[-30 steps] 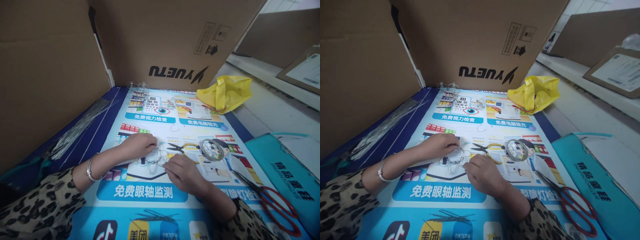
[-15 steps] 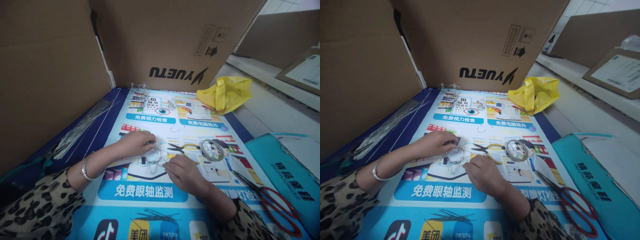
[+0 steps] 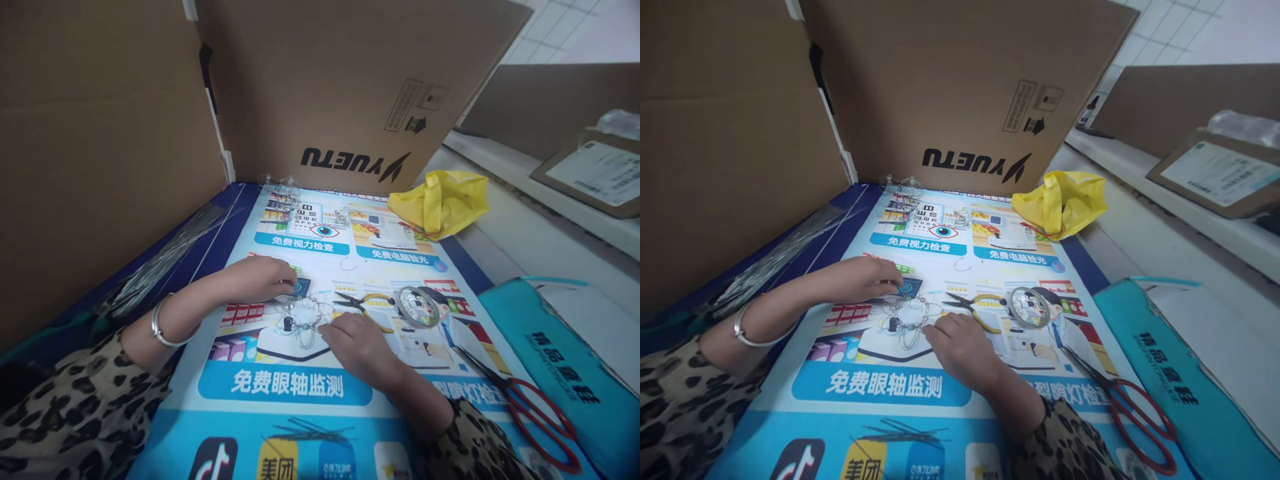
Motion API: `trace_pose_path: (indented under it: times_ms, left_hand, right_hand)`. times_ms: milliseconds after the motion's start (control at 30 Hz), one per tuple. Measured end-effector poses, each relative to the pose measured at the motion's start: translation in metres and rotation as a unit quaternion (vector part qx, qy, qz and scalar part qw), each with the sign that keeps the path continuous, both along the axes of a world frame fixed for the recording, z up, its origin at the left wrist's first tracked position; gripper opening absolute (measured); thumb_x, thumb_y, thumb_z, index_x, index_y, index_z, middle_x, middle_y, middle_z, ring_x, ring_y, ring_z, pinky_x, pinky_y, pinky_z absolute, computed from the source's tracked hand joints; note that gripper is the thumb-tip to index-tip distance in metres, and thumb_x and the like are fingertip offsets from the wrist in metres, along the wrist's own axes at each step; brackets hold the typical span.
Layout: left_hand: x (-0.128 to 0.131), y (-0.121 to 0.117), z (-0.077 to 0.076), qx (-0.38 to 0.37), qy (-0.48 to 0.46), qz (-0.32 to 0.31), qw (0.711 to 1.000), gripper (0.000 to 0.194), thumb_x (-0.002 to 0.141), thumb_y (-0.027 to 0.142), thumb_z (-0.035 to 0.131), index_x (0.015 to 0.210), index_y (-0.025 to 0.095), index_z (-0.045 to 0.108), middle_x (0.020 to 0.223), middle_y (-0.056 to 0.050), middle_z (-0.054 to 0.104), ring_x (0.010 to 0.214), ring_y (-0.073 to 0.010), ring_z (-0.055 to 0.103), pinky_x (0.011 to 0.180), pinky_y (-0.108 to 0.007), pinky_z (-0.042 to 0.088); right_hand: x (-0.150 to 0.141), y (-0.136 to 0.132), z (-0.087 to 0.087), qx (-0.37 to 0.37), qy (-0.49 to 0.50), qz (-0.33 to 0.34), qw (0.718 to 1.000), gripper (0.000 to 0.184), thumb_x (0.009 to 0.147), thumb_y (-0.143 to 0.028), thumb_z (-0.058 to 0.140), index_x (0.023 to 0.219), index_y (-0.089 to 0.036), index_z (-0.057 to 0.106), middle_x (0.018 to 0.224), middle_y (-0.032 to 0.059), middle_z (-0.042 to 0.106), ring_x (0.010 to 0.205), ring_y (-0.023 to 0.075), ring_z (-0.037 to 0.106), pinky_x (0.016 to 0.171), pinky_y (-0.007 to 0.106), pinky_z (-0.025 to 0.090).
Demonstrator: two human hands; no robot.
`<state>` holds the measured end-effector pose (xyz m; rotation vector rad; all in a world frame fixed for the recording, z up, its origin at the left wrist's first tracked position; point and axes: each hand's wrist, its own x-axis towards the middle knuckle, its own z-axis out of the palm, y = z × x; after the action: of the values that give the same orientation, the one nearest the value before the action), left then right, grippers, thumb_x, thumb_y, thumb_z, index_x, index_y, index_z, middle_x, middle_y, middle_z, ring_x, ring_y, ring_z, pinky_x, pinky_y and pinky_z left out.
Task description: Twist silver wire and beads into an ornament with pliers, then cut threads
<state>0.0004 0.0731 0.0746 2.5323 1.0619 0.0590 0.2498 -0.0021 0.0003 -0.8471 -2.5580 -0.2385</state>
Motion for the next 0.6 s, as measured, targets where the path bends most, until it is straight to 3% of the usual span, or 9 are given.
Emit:
trace_pose_path:
  times_ms: [200,600]
  left_hand:
    - [0.018,-0.011,-0.007,0.03,-0.004,-0.004,1.0,0.03,0.08,0.034,0.058,0.108,0.025,0.056,0.107,-0.003,0.06,0.095,-0.02,0.057,0.076,-0.027,0.042]
    - [0.035,-0.007,-0.024,0.038,-0.033,-0.043,0.998,0.016,0.079,0.016,0.053,0.086,0.023,0.066,0.093,-0.001,0.062,0.085,-0.016,0.059,0.071,-0.023,0.042]
  right_hand:
    - [-0.002,0.0,0.0,0.001,0.003,-0.003,1.0,0.015,0.087,-0.02,0.051,0.097,-0.02,0.062,0.078,0.0027,0.063,0.073,0.0156,0.053,0.061,0.03,0.034]
    - [0.0,-0.002,0.0,-0.002,0.027,-0.004,1.0,0.016,0.087,-0.017,0.049,0.096,-0.02,0.062,0.075,0.0023,0.06,0.074,0.0142,0.053,0.064,0.027,0.036]
